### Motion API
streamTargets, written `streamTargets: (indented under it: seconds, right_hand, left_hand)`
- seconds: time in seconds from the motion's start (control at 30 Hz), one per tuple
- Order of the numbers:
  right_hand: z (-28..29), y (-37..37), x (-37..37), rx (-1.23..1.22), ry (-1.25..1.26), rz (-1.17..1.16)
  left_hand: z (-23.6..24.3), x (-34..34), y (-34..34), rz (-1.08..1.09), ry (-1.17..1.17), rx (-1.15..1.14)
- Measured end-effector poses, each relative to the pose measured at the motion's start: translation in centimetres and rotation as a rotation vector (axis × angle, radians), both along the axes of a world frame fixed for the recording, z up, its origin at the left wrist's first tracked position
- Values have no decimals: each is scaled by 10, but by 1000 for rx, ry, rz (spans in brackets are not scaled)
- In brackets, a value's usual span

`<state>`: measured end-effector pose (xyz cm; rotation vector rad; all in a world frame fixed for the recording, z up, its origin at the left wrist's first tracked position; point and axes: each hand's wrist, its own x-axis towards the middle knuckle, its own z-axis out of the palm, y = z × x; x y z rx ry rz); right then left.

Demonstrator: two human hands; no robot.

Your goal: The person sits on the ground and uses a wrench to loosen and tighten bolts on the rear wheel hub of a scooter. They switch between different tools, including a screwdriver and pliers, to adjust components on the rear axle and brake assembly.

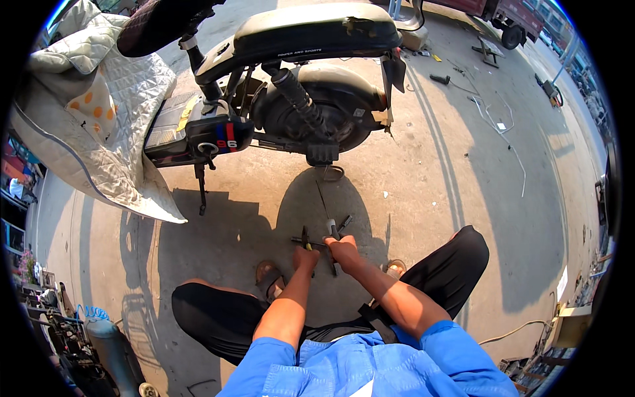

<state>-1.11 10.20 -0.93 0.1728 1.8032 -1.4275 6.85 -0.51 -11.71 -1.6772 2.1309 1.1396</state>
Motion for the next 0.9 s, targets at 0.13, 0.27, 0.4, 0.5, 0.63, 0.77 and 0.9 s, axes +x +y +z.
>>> streamTargets:
  seconds: [0.13,0.27,0.4,0.5,0.63,0.77,0.9]
  right_hand:
    - [8,-1,19,-158,64,-65]
    - [10,2,28,-152,165,-45]
    - [8,0,26,-280,191,-108]
    - [13,-1,24,-313,184,-135]
    - [11,2,20,-311,193,-145]
    - [14,2,18,-264,233,-133]
    - [19,-3,16,-317,177,-164]
  left_hand:
    - [-7,4,-6,-47,-42,7]
    - [-17,8,-7,15,11,-18]
    - [-3,4,-4,39,-35,-15]
    - [-21,4,-4,-34,-81,-164]
    - [-2,-19,-10,22,180,-304]
    - [34,-59,-18,123,627,82]
    - [57,-84,-14,128,846,-12]
